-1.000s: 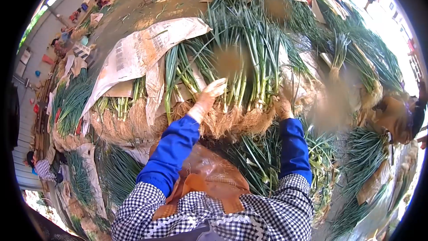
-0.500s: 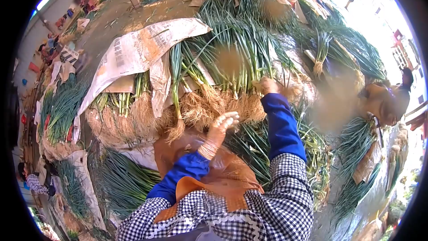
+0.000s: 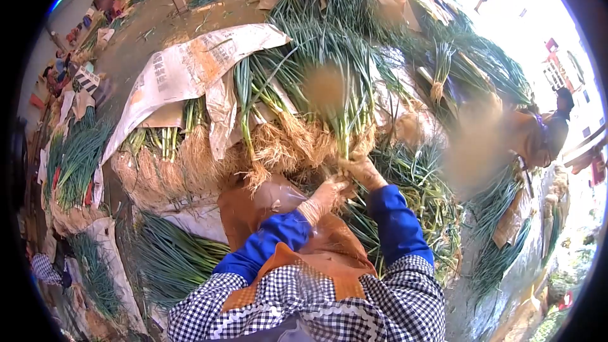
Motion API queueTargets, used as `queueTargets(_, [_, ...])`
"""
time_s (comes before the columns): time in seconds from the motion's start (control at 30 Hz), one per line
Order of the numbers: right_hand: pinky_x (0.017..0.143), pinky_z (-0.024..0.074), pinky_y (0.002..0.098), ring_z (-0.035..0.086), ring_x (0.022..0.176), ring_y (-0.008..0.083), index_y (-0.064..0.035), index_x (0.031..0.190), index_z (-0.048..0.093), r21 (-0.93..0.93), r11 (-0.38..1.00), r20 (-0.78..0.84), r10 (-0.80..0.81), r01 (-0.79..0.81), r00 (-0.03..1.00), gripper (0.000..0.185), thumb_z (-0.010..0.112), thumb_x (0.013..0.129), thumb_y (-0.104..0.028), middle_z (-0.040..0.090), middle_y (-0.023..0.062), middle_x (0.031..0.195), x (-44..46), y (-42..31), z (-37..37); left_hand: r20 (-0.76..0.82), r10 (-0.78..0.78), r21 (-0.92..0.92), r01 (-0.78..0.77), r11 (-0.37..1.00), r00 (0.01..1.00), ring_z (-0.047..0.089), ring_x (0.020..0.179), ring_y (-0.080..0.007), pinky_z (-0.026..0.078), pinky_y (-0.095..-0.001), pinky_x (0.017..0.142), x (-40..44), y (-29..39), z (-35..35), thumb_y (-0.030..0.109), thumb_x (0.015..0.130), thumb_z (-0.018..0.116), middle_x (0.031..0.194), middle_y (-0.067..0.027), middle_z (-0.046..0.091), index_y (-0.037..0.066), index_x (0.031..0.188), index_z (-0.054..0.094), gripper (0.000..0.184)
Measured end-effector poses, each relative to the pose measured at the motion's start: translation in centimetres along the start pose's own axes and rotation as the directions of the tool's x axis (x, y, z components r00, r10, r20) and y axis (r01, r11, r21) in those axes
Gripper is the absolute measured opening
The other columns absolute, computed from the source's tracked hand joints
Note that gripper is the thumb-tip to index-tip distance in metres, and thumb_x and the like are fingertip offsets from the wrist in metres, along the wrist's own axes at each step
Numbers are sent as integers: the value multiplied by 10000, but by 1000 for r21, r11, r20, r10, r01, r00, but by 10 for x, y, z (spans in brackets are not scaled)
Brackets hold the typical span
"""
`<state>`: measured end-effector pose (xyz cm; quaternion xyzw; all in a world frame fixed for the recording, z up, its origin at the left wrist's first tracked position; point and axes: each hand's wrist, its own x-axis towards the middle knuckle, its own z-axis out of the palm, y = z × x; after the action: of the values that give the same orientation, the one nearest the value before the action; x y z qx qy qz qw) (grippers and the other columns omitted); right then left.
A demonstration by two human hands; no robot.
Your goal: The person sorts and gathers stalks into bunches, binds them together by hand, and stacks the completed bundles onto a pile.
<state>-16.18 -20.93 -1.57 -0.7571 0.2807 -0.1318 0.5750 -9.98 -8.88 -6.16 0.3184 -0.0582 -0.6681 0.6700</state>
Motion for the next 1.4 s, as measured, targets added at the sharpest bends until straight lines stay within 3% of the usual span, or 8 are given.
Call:
queueTargets(0.33, [540, 440, 332, 534, 573, 281, -58, 822, 584, -870, 489, -279, -392, -58, 877, 263, 453, 899, -272, 579, 133, 732, 19, 72, 10, -79, 178, -109, -186, 976, 981, 535, 787, -147, 454, -271, 642, 51, -57, -47, 131, 910, 441, 898, -31, 548, 137, 1160, 471, 252])
queueTargets(0.47, [459, 390, 283, 491, 472, 206, -79, 729, 564, -83, 974, -133, 200, -212, 971, 234, 471, 885, -226, 560, 81, 615, -110, 46, -22, -254, 175, -101, -206, 973, 951, 442, 507, -56, 321, -173, 371, 20, -10, -14, 224, 877, 531, 733, 44, 529, 115, 1020, 503, 182])
queueTargets(0.6, [554, 435, 357, 559, 598, 271, -74, 810, 620, -849, 270, -258, 540, -455, 801, 351, 489, 866, -395, 614, 105, 677, -145, 100, -143, -293, 218, -60, -245, 968, 931, 506, 619, -85, 413, -184, 495, 23, -16, -26, 125, 865, 540, 795, -3, 541, 105, 1050, 473, 197])
queueTargets(0.77, [532, 441, 282, 553, 556, 132, -98, 1011, 612, -162, 967, -170, 171, -199, 971, 407, 460, 878, -451, 605, 35, 652, -21, 26, -68, -218, 214, 3, -218, 976, 952, 506, 630, -44, 377, -161, 474, 2, -19, -11, 162, 875, 530, 832, 29, 554, 108, 1092, 499, 226])
queueTargets(0.93, [574, 423, 252, 458, 595, 81, -47, 1096, 580, 803, 571, 61, 205, -170, 977, 345, 438, 920, -308, 603, -5, 772, 89, 52, 14, 93, 14, -239, 9, 971, 996, 383, 481, -51, 302, -170, 389, -21, 1, -9, 242, 883, 495, 666, 39, 475, 41, 1167, 480, 348])
queueTargets(1.27, [492, 421, 304, 500, 554, 237, -73, 845, 546, -518, 696, -193, -662, 498, 724, 168, 514, 885, -233, 531, 110, 705, 29, 59, 14, -403, 388, 112, -376, 920, 829, 515, 789, -86, 445, -204, 656, 13, -17, -5, 113, 815, 614, 933, -5, 535, 83, 1134, 444, 363])
queueTargets(1.33, [505, 407, 261, 490, 595, 188, -105, 853, 525, 775, 582, 69, 310, -246, 948, 47, 491, 880, -122, 466, 78, 722, -33, 7, 2, -380, 392, -25, -433, 901, 838, 547, 829, -123, 459, -241, 737, 19, -5, -8, 57, 854, 533, 921, -24, 566, 58, 1025, 518, 171])
queueTargets(1.4, [558, 403, 237, 488, 659, 138, -108, 821, 506, 583, 728, 152, 340, -362, 928, 54, 480, 865, -90, 444, 51, 707, -79, 30, -43, -372, 365, -8, -396, 918, 853, 461, 489, -88, 375, -208, 414, 17, 14, -11, 127, 882, 499, 743, -4, 537, 61, 1051, 542, 187])
